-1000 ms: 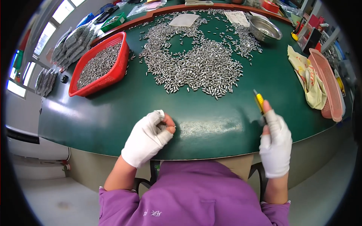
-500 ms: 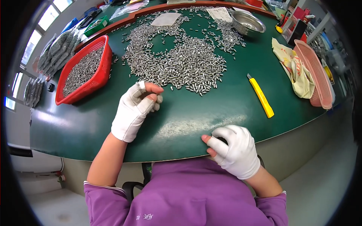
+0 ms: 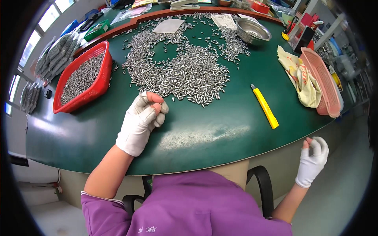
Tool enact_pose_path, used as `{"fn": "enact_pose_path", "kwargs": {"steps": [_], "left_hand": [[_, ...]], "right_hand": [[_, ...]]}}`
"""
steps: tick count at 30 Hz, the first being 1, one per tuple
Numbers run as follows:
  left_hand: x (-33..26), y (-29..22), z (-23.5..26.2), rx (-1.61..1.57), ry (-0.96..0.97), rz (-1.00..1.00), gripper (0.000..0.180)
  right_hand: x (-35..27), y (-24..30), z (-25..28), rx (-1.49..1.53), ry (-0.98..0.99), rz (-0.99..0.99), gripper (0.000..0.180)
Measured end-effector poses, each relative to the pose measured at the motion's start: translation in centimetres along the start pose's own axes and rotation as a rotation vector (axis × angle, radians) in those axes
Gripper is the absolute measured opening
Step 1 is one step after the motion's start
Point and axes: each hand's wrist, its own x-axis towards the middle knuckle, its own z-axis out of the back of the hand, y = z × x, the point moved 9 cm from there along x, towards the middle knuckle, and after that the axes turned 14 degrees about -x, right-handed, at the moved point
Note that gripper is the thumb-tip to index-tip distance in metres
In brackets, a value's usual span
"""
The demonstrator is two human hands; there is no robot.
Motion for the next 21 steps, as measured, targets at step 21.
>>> {"fn": "enact_pose_path", "kwargs": {"steps": [21], "left_hand": [[1.4, -0.5, 0.5, -0.152, 0.124, 0.105, 0.019]], "right_hand": [[5.1, 33.8, -4.7, 0.578, 0.232, 0.836, 0.013]]}}
